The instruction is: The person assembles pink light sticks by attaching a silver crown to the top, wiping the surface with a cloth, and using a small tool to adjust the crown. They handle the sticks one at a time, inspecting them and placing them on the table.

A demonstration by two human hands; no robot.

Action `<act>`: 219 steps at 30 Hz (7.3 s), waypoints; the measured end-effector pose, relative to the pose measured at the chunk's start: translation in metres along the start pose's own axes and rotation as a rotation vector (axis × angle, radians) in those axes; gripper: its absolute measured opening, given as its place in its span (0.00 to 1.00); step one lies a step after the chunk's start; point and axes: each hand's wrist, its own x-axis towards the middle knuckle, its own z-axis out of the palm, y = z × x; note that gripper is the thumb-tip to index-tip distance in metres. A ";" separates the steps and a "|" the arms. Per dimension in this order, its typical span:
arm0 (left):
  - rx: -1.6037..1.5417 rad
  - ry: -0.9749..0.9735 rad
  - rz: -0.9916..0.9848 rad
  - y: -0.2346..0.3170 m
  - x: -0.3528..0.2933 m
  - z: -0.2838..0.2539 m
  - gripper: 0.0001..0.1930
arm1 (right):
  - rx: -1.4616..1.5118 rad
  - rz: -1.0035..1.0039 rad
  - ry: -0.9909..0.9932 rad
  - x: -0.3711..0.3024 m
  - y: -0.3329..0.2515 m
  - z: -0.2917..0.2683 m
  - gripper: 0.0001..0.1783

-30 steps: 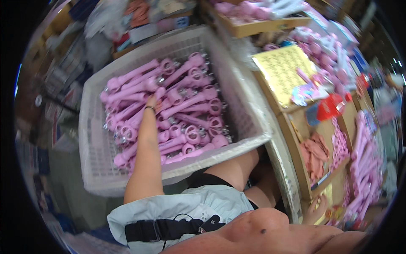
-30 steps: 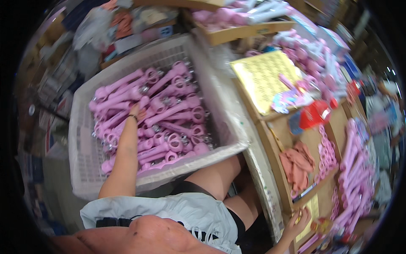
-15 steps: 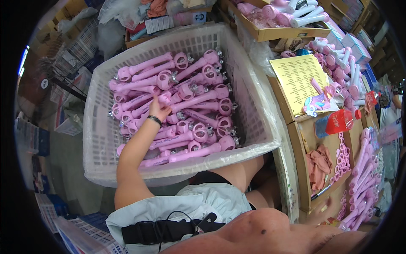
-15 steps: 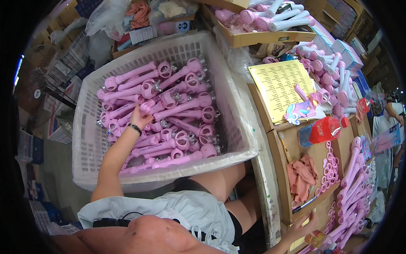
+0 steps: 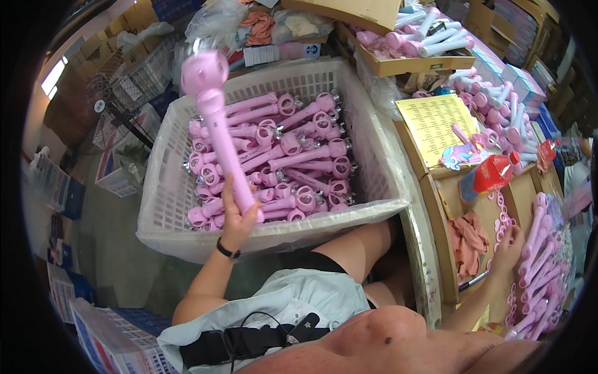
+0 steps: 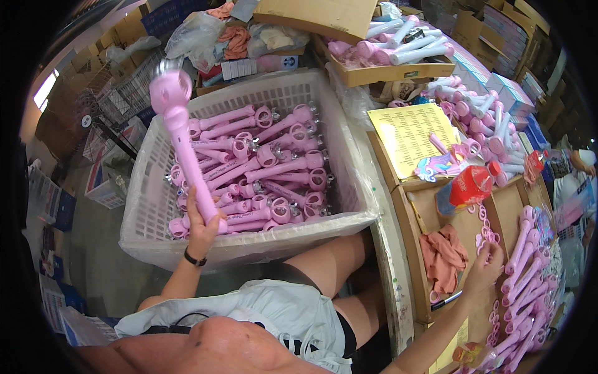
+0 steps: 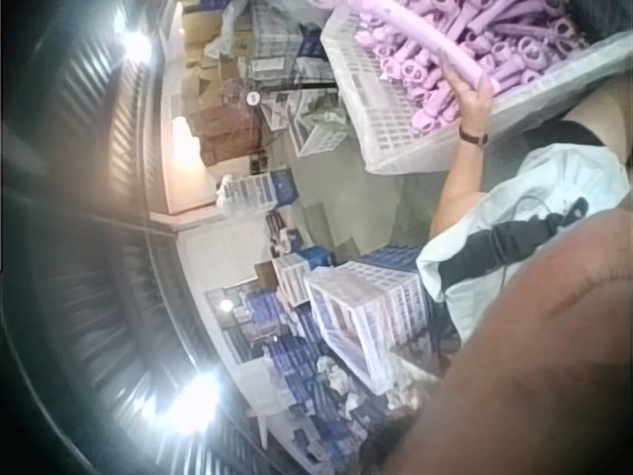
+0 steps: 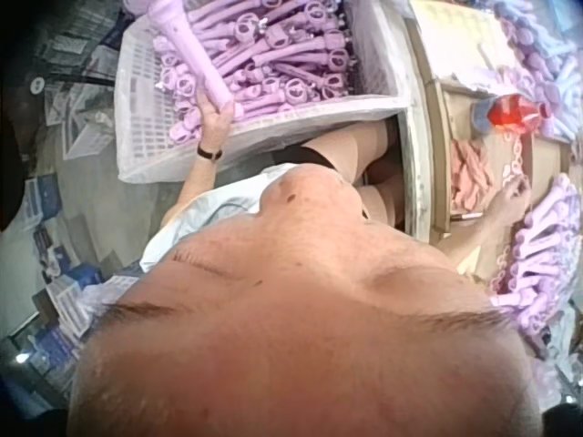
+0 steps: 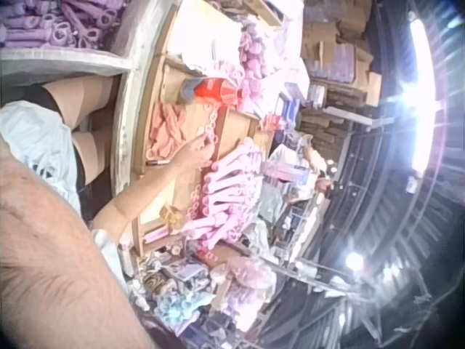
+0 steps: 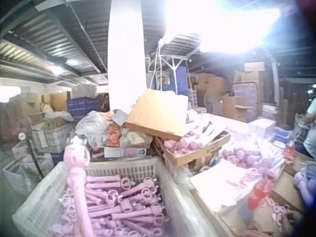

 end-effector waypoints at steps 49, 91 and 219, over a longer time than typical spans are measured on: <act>-0.289 -1.211 0.142 0.014 -0.059 0.241 0.36 | 1.507 0.524 0.117 -0.106 -0.081 0.000 0.14; -1.140 -0.401 -0.714 0.002 0.027 0.255 0.41 | 0.588 0.317 -0.743 -0.245 -0.137 0.019 0.27; -0.850 -0.546 -0.586 0.027 0.023 0.259 0.22 | 0.582 0.281 -0.513 -0.239 -0.142 0.044 0.48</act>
